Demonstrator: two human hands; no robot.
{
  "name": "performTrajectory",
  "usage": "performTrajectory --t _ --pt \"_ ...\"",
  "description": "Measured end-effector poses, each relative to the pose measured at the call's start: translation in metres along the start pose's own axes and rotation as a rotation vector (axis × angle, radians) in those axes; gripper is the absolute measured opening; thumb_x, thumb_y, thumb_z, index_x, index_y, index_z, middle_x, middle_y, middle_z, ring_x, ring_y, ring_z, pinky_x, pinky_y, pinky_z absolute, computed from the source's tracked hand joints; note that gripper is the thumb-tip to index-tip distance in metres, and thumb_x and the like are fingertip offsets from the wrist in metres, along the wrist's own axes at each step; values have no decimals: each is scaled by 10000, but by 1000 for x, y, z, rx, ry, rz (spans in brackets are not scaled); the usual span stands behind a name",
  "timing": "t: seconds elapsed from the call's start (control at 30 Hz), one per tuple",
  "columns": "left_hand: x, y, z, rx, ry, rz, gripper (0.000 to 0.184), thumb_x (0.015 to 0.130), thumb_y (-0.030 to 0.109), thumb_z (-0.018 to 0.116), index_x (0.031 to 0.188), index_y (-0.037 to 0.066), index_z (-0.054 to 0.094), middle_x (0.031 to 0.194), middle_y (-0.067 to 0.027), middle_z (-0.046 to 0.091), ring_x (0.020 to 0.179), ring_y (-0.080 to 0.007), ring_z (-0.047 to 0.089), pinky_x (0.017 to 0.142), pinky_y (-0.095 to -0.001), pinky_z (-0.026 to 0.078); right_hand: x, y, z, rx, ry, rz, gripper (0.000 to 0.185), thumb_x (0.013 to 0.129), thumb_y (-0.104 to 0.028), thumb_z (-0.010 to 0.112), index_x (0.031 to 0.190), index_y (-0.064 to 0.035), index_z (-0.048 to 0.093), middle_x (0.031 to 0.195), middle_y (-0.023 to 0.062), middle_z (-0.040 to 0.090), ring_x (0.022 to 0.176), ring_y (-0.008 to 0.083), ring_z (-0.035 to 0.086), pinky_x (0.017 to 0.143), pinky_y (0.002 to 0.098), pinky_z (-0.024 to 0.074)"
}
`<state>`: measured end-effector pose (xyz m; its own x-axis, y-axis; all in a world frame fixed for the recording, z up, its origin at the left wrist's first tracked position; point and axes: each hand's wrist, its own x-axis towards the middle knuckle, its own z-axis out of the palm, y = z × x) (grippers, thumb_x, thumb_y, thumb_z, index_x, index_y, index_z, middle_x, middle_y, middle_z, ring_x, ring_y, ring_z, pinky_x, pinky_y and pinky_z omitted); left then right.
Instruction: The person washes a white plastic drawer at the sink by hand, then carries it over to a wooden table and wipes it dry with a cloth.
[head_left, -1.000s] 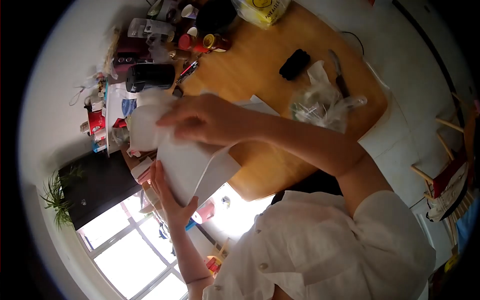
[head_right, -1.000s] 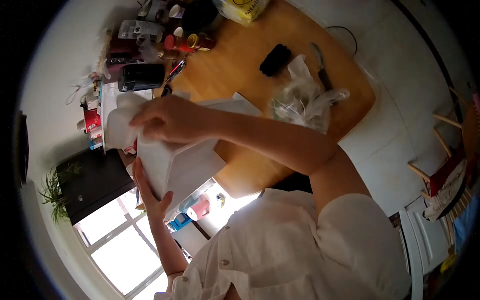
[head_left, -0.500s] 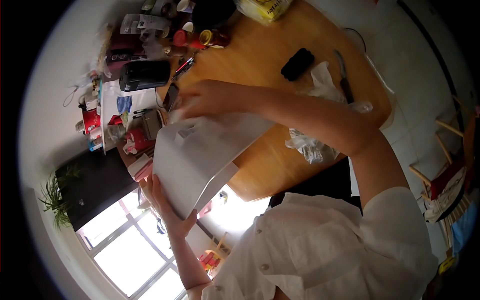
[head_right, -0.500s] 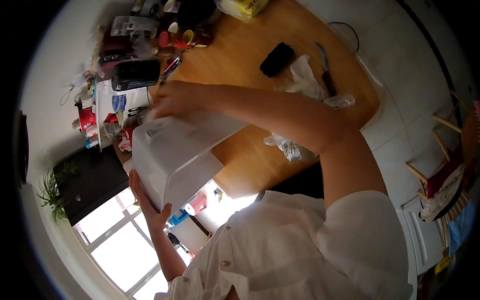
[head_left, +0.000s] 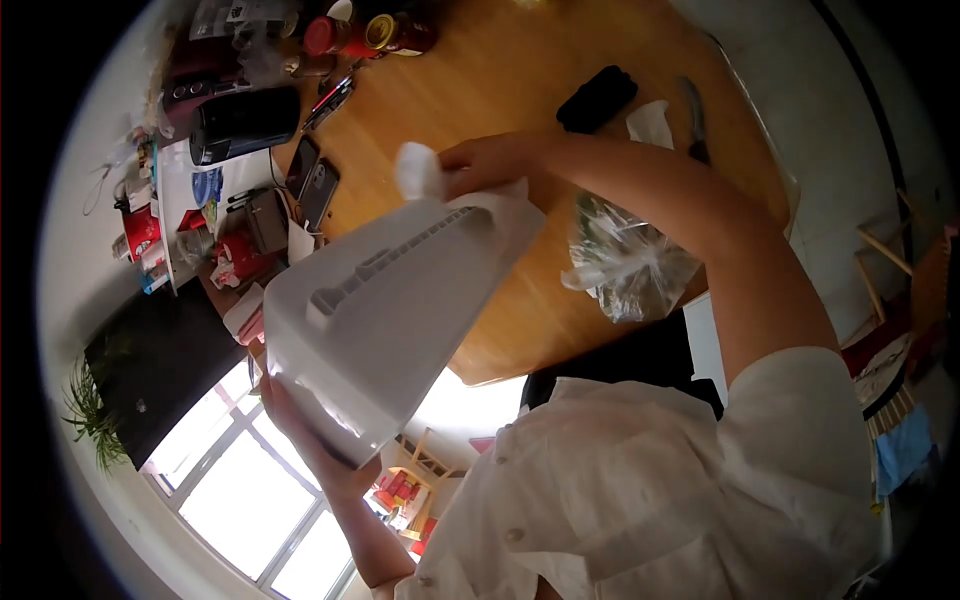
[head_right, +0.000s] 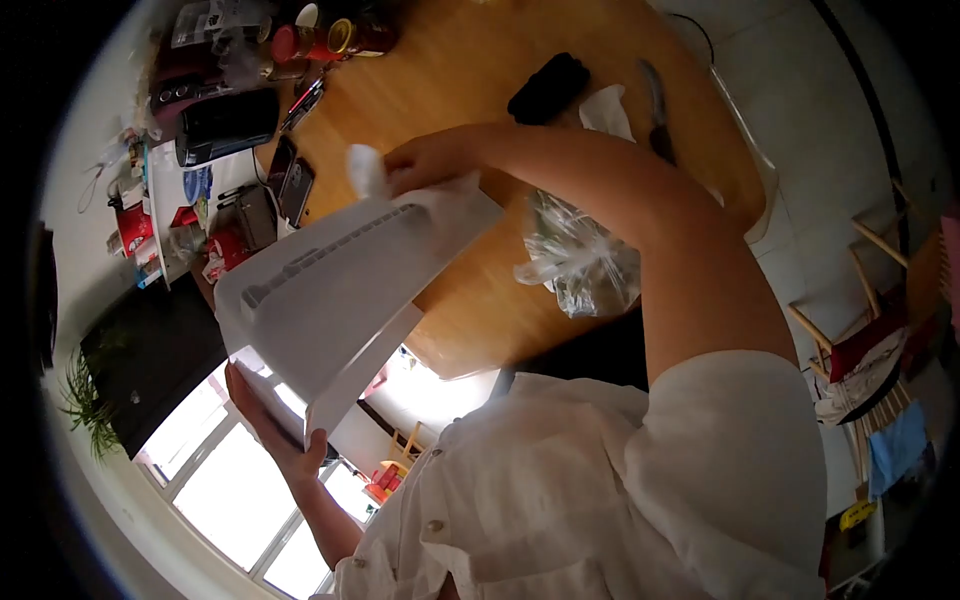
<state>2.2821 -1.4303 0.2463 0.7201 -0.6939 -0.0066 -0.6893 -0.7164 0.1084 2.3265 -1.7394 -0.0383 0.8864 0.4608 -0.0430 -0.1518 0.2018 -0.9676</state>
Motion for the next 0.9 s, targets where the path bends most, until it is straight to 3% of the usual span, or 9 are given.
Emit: performTrajectory --t 0.07,0.17,0.3,0.4,0.5,0.57,0.63,0.77,0.9 --pt "-5 -16 2 -53 1 -31 1127 631 781 553 1486 145 184 1492 -195 194 1361 -396 240 1017 -576 288 8 48 -16 -256 33 -5 390 827 -312 655 1128 -71 598 1088 72 615 1011 189 569 862 336 454" --pt "-23 -67 6 -143 -9 -80 1133 628 792 544 1485 145 185 1486 -195 200 1360 -395 242 1011 -583 295 7 58 -23 -1122 149 -329 237 813 -244 643 959 -60 609 969 94 623 911 262 596 761 388 474" --pt "-23 -73 0 -113 -39 -44 1136 622 805 536 1483 149 190 1482 -194 204 1356 -399 249 1014 -590 297 38 45 -16 -1166 60 -273 170 694 -135 670 812 -48 585 844 124 574 736 350 573 622 419 465" --pt "-19 -75 0 -81 -39 -10 1135 618 808 534 1481 154 194 1482 -189 207 1354 -402 255 1016 -593 296 48 44 -14 -1185 278 -455 121 693 -111 660 767 -47 588 892 113 583 797 332 570 664 413 462" --pt "-13 -41 3 -92 -20 -63 1125 622 798 540 1481 158 195 1481 -185 218 1351 -404 260 1020 -593 294 45 46 -11 -899 129 -201 145 687 -81 650 823 -43 618 961 137 587 903 320 557 747 389 469" --pt "-13 -34 5 -121 -4 -90 1114 627 787 545 1481 162 196 1480 -184 227 1352 -403 260 1022 -592 295 33 61 -12 -1046 93 -387 182 704 -61 625 883 -33 632 1011 159 582 985 320 536 814 366 462" --pt "-19 -44 6 -132 10 -85 1103 631 779 548 1480 168 198 1480 -183 232 1355 -401 257 1022 -593 299 13 59 -8 -1043 100 -357 211 722 -50 605 928 -27 644 1061 178 578 1034 326 530 863 353 459" --pt "-4 -8 -2 -37 -4 -48 1091 634 782 543 1477 178 203 1482 -179 237 1363 -395 251 1021 -594 307 -5 63 12 -830 306 -32 214 747 -56 584 944 -26 663 1123 178 591 1039 333 561 880 355 466" --pt "0 1 -1 24 18 15 1098 624 804 530 1475 189 209 1483 -171 243 1365 -390 254 1017 -596 315 -7 38 12 -535 335 194 241 721 -77 617 952 -37 673 1025 149 645 932 287 619 813 343 490"
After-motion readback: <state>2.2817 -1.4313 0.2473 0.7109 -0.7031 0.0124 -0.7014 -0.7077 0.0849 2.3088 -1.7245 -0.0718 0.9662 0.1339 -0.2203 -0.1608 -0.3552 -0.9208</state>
